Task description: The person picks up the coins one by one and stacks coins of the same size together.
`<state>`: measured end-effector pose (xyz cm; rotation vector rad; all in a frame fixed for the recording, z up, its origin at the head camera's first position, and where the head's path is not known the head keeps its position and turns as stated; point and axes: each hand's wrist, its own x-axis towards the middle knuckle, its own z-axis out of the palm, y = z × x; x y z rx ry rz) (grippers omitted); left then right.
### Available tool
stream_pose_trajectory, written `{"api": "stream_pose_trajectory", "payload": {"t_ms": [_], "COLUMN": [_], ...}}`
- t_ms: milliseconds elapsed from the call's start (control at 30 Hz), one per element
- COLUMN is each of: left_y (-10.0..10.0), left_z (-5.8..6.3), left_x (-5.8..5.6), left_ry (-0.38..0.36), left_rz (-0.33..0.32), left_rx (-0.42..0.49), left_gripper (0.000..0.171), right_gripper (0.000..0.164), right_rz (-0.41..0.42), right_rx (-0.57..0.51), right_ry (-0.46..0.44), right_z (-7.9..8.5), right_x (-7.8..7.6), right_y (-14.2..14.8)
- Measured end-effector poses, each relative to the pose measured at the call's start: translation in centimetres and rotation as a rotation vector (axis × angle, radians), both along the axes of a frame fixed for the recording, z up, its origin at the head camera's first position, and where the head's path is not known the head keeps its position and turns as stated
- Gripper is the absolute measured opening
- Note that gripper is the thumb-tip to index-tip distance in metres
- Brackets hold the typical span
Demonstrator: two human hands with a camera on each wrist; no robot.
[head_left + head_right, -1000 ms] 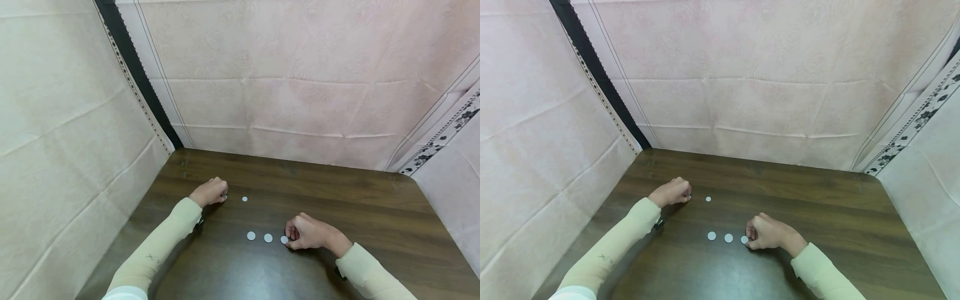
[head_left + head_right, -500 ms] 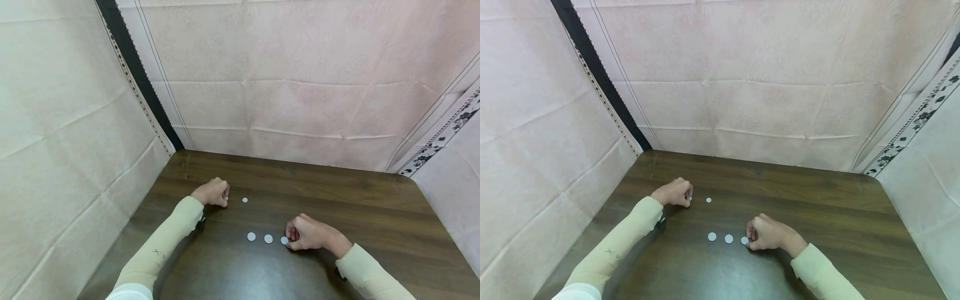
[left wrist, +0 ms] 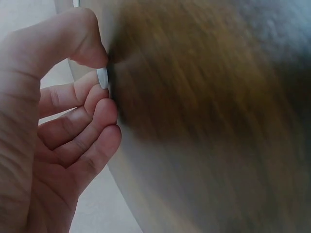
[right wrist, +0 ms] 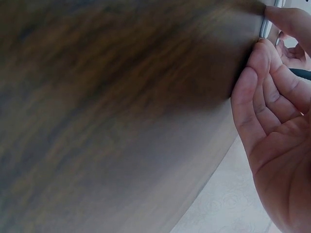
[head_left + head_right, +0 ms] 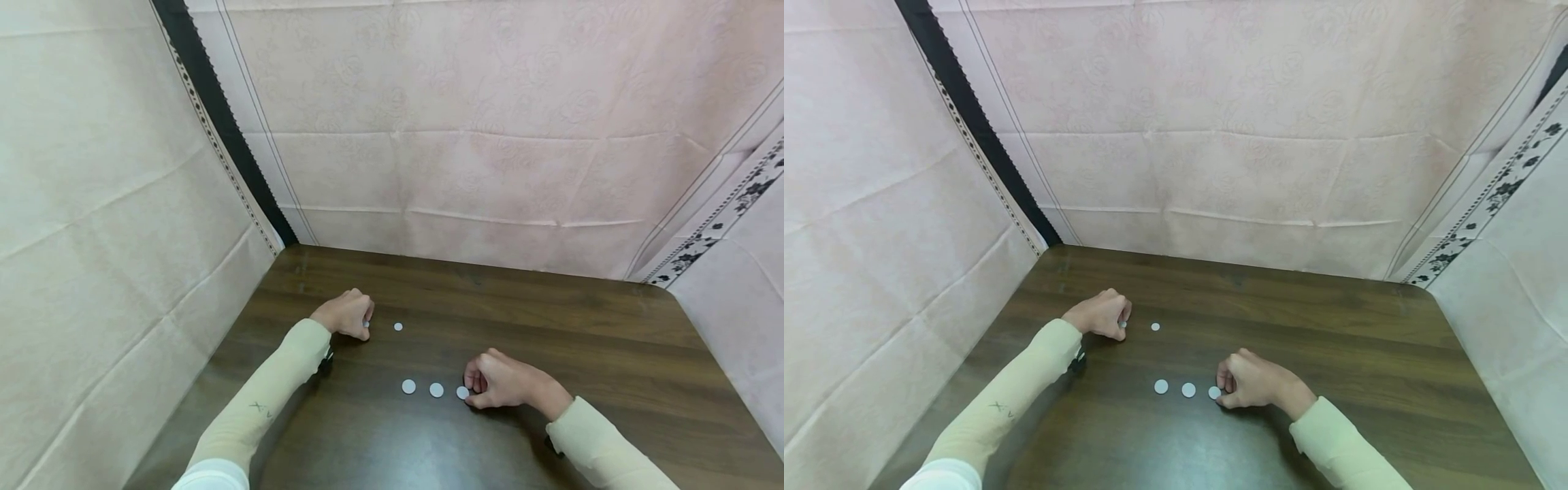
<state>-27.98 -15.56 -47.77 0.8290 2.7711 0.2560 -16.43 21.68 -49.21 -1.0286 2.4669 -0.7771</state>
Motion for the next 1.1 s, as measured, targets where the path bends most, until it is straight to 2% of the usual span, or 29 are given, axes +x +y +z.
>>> {"api": "stream_pose_trajectory", "payload": {"t_ms": [467,667,1100], "left_y": [-0.3,-0.1,0.7], "left_z": [0.0,0.3,0.7], "left_x": [0.8,1.9,4.7], "left_ry": [0.010,-0.001,0.007], "left_rz": [-0.025,-0.027,-0.092], "left_rx": [0.011,0.005,0.073], "left_gripper": [0.017,0.017,0.015], "right_gripper": [0.014,0.014,0.015], "right_rz": [0.005,0.012,-0.003], "right_rx": [-0.003,-0.003,0.000], "right_ry": [-0.005,-0.001,-0.026], "right_z": [0.1,0.1,0.2], "right_x": [0.0,-0.1,0.0], "right_y": [-0.1,-0.1,0.0]}}
